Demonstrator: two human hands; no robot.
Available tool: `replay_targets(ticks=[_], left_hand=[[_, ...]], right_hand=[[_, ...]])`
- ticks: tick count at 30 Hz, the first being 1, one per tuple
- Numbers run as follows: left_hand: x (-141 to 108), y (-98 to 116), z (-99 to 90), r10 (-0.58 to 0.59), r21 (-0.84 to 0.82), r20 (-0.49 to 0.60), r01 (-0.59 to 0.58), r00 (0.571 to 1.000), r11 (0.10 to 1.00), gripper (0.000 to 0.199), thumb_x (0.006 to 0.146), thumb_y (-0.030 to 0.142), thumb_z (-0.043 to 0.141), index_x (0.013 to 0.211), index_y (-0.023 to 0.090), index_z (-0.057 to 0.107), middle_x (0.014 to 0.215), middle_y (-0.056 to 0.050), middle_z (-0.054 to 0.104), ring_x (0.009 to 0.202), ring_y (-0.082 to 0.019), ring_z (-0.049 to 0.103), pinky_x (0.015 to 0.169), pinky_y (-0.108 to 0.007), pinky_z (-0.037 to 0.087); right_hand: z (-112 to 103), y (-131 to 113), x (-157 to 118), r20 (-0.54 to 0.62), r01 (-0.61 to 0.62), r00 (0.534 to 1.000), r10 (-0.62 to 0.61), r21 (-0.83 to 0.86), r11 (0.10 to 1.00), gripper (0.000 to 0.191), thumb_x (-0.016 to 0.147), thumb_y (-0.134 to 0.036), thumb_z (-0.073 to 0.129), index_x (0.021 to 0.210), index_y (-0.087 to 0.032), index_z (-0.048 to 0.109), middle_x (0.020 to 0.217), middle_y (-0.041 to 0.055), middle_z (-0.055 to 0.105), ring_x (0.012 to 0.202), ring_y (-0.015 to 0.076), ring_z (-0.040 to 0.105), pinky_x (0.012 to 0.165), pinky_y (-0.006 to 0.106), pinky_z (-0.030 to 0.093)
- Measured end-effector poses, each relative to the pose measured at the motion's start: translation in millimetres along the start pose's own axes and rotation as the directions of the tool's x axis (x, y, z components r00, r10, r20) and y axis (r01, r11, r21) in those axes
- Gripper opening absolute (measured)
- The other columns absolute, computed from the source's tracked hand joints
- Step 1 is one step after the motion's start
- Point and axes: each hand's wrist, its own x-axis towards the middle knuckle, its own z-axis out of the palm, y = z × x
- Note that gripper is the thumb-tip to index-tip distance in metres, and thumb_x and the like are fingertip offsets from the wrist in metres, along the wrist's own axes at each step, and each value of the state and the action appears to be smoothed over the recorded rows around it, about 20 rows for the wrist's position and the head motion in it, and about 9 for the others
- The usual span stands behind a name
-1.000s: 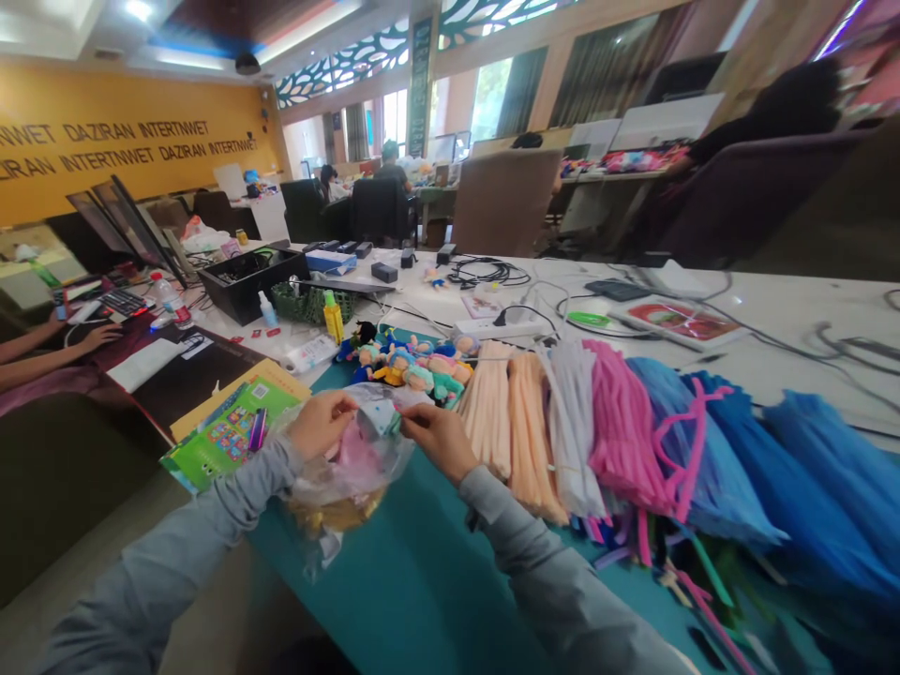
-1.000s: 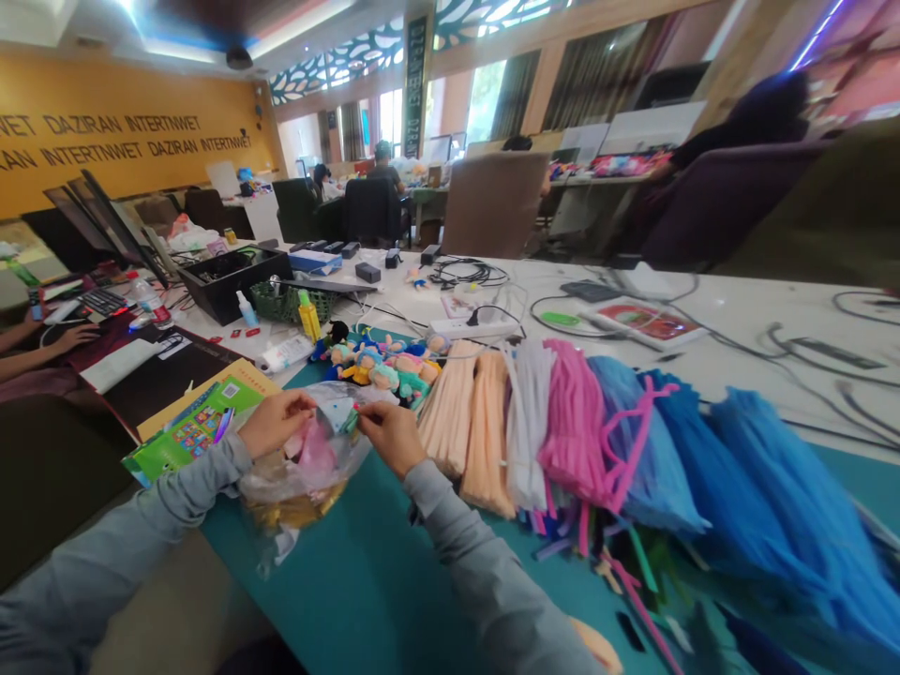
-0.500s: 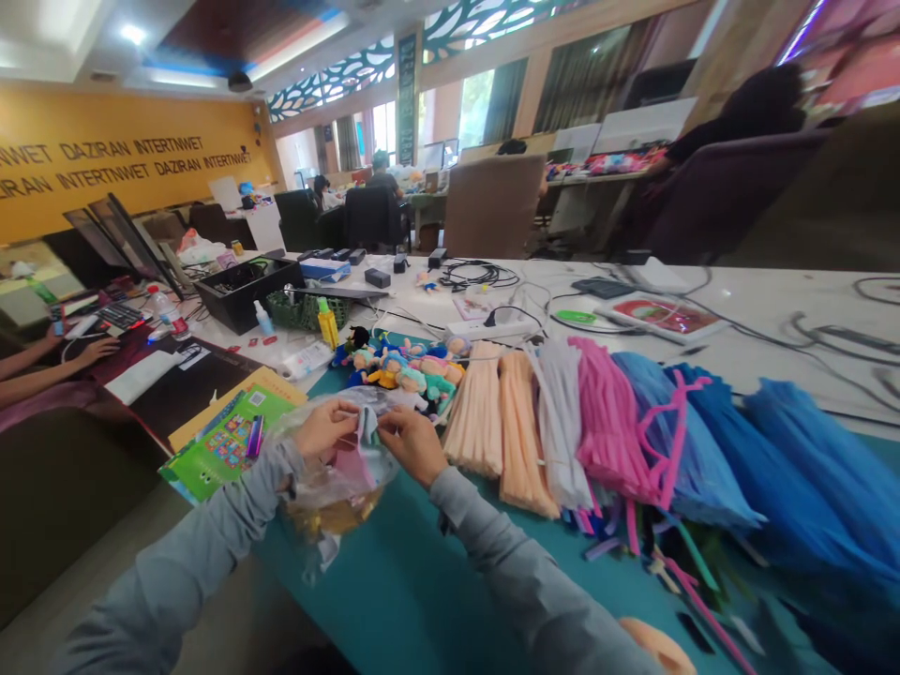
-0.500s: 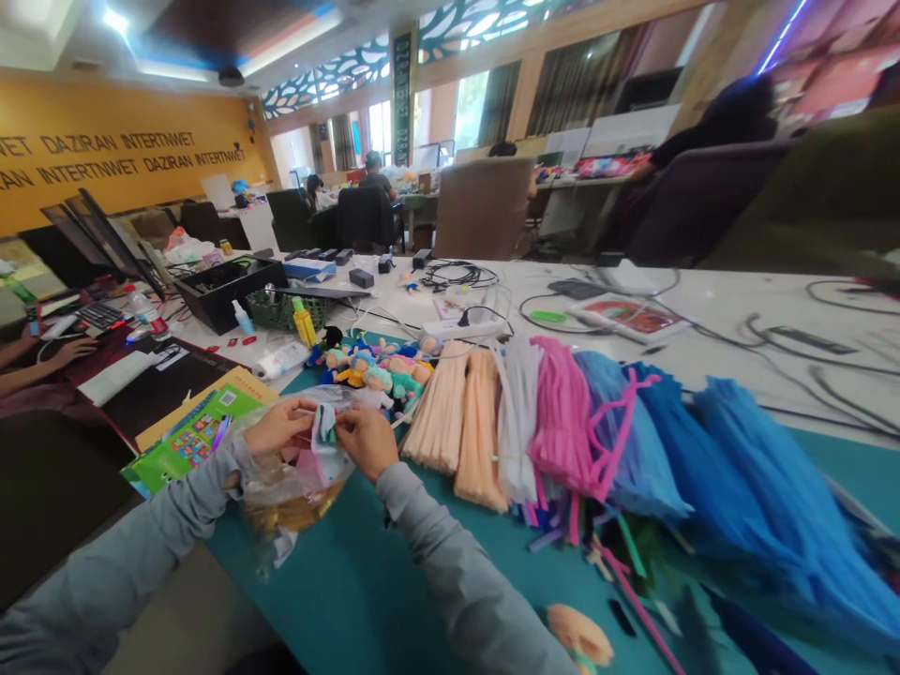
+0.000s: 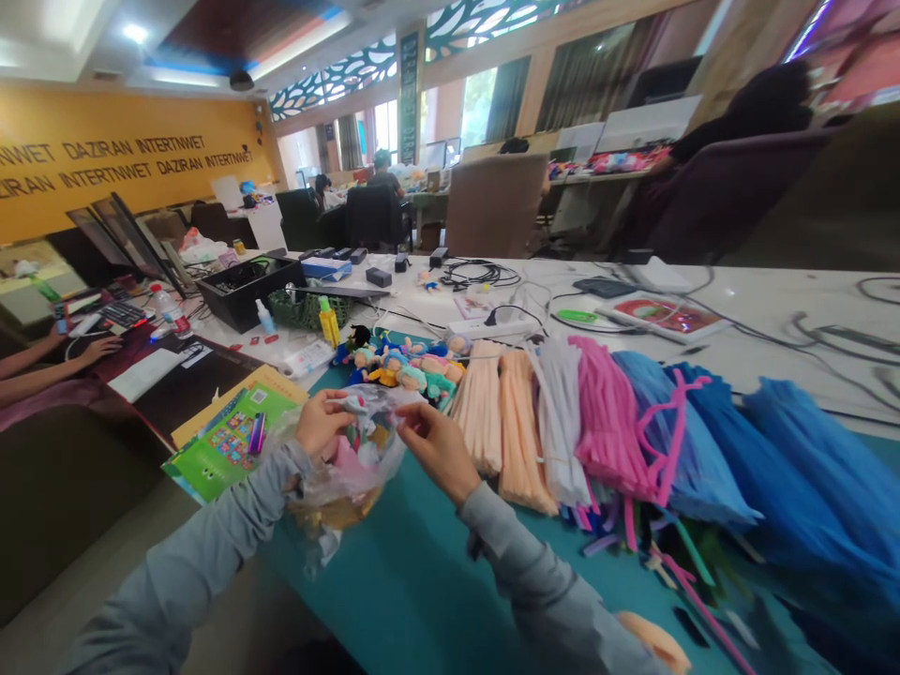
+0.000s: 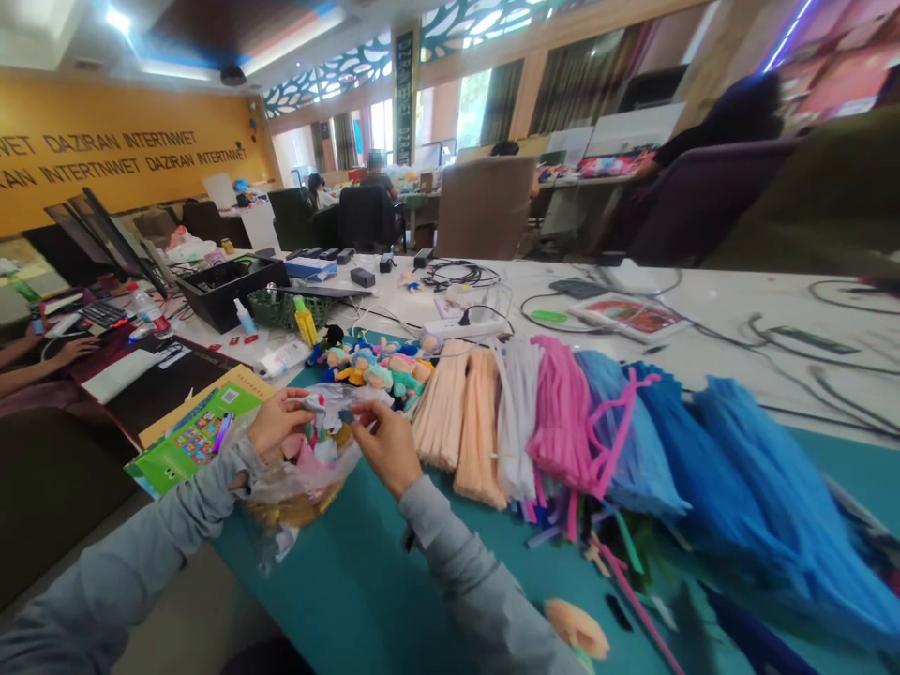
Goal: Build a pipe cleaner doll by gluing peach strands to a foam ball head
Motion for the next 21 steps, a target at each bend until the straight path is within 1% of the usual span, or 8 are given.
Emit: replay_targets(ticks=[1, 4, 6, 8, 12, 14, 17, 21], left_hand=[[-1.2, 1.1, 0.8, 0.016, -0.009, -0.013, -0.016, 1.0, 1.0, 0.037, 0.049, 0.003, 0.071, 0.077, 0.018, 0.053, 0.059, 0.004, 0.065, 0.054, -0.014, 0.063, 0.053, -0.026, 0.05], [-7.2, 4.2, 5.2, 0.067, -0.037, -0.04, -0.068, 0.997, 0.997, 0.037, 0.051, 0.007, 0.071, 0.08, 0.019, 0.052, 0.06, 0.004, 0.065, 0.058, -0.014, 0.064, 0.059, -0.028, 0.051], [-13.4, 5.3, 9.0, 0.098, -0.053, -0.049, -0.101, 0.994, 0.993, 0.037, 0.052, 0.01, 0.071, 0.082, 0.019, 0.051, 0.064, 0.004, 0.066, 0.062, -0.015, 0.064, 0.064, -0.029, 0.05], [-21.1, 4.8, 12.9, 0.122, -0.067, -0.058, -0.126, 0.991, 0.99, 0.038, 0.052, 0.012, 0.07, 0.085, 0.019, 0.052, 0.068, 0.003, 0.067, 0.064, -0.014, 0.064, 0.065, -0.028, 0.049], [-38.2, -0.8, 21.8, 0.149, -0.081, -0.077, -0.155, 0.986, 0.985, 0.038, 0.053, 0.017, 0.069, 0.087, 0.018, 0.052, 0.072, 0.001, 0.068, 0.065, -0.015, 0.064, 0.06, -0.026, 0.046], [-46.5, -5.1, 27.2, 0.156, -0.092, -0.082, -0.163, 0.984, 0.982, 0.037, 0.055, 0.019, 0.069, 0.088, 0.019, 0.052, 0.074, 0.0, 0.068, 0.067, -0.015, 0.065, 0.061, -0.027, 0.047], [-58.3, -13.0, 36.4, 0.16, -0.114, -0.091, -0.17, 0.983, 0.979, 0.034, 0.058, 0.021, 0.067, 0.089, 0.02, 0.051, 0.079, -0.001, 0.069, 0.071, -0.016, 0.065, 0.062, -0.027, 0.047], [-74.9, -27.1, 51.5, 0.142, -0.136, -0.097, -0.155, 0.985, 0.978, 0.033, 0.06, 0.025, 0.065, 0.089, 0.021, 0.049, 0.081, -0.001, 0.067, 0.071, -0.015, 0.065, 0.06, -0.026, 0.046]], right_hand=[[1.0, -4.4, -7.7, 0.002, -0.001, 1.0, 0.001, 0.029, 1.0, 0.016, 0.081, -0.018, 0.056, 0.093, -0.015, 0.066, 0.073, 0.0008, 0.067, 0.062, 0.0128, 0.061, 0.058, 0.025, 0.049], [9.3, -15.3, -29.7, 0.066, -0.007, 0.998, 0.0, 0.115, 0.993, 0.012, 0.074, -0.018, 0.059, 0.074, -0.016, 0.07, 0.06, -0.0009, 0.067, 0.054, 0.0124, 0.06, 0.05, 0.021, 0.047], [14.7, -17.4, -39.0, 0.05, -0.022, 0.999, 0.015, 0.145, 0.989, 0.015, 0.074, -0.02, 0.058, 0.076, -0.016, 0.072, 0.059, -0.0003, 0.068, 0.05, 0.0121, 0.059, 0.047, 0.021, 0.046], [17.5, -15.1, -43.1, -0.012, -0.038, 0.999, 0.041, 0.159, 0.987, 0.019, 0.076, -0.021, 0.056, 0.083, -0.016, 0.073, 0.063, 0.0015, 0.069, 0.051, 0.0131, 0.059, 0.048, 0.022, 0.046], [17.0, -9.5, -46.8, -0.108, -0.05, 0.992, 0.07, 0.183, 0.982, 0.018, 0.075, -0.022, 0.056, 0.083, -0.017, 0.072, 0.073, 0.0047, 0.073, 0.066, 0.018, 0.066, 0.058, 0.027, 0.051], [15.8, -10.0, -52.9, -0.134, -0.05, 0.988, 0.077, 0.196, 0.979, 0.015, 0.073, -0.023, 0.06, 0.082, -0.018, 0.071, 0.073, 0.0041, 0.073, 0.068, 0.0191, 0.067, 0.061, 0.028, 0.052], [13.7, -13.1, -70.4, -0.209, -0.066, 0.972, 0.108, 0.202, 0.977, 0.019, 0.073, -0.03, 0.063, 0.088, -0.018, 0.065, 0.065, 0.0014, 0.068, 0.058, 0.0168, 0.063, 0.054, 0.026, 0.05], [8.5, -14.4, -100.3, -0.309, -0.094, 0.939, 0.149, 0.187, 0.978, 0.022, 0.075, -0.036, 0.062, 0.088, -0.019, 0.057, 0.057, -0.0028, 0.059, 0.048, 0.0136, 0.055, 0.046, 0.023, 0.044]])
